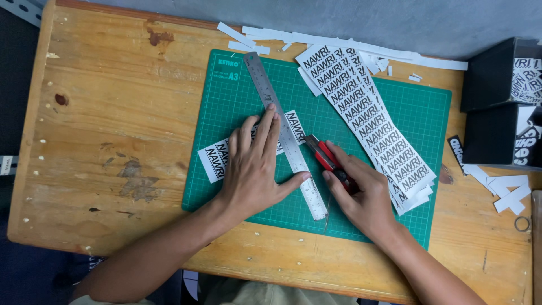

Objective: The person uses a ruler and a utility knife to cut a sheet of printed paper into smaller rectangular pieces on a green cutting mat. The cut pieces are stacked on the table as the task progresses.

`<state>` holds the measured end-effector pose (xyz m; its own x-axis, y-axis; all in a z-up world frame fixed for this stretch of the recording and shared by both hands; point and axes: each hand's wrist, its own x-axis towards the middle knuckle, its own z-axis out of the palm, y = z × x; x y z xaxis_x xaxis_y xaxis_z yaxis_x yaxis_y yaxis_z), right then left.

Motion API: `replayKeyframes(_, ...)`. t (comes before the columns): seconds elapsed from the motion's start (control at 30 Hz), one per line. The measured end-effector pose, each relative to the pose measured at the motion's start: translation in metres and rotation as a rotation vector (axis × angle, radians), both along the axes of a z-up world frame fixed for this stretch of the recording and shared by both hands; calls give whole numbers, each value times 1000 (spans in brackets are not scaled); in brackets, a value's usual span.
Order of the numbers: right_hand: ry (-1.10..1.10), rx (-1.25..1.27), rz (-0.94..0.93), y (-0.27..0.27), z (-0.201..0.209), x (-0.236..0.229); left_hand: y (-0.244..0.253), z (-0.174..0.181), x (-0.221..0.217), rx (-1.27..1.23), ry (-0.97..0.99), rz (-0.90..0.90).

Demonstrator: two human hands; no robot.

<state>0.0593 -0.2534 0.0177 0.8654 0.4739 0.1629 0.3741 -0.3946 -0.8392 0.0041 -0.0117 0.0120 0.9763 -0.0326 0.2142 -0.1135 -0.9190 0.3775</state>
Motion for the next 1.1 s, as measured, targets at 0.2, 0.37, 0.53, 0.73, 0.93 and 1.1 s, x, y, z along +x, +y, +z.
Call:
replayKeyframes(0.2,3,-5,1,0,0,-1,0,0,0,9,1,-4)
replayKeyframes(0.37,3,-7,2,0,0,0,0,-3,-1,20,-7,-1)
replayKeyframes(0.53,-3,0,5,-1,-1,0,0,-3,-1,19,-4,3)
replayKeyframes(0.73,-10,5,8,-1,0,0,0,-4,-1,29,0,3)
replayKeyframes(0.93,-5,0,8,-1,0,0,0,-4,-1,31,6,5)
replayKeyframes(1.1,-4,9,9,0,0,0,1,-3,-1,-15,36,-2)
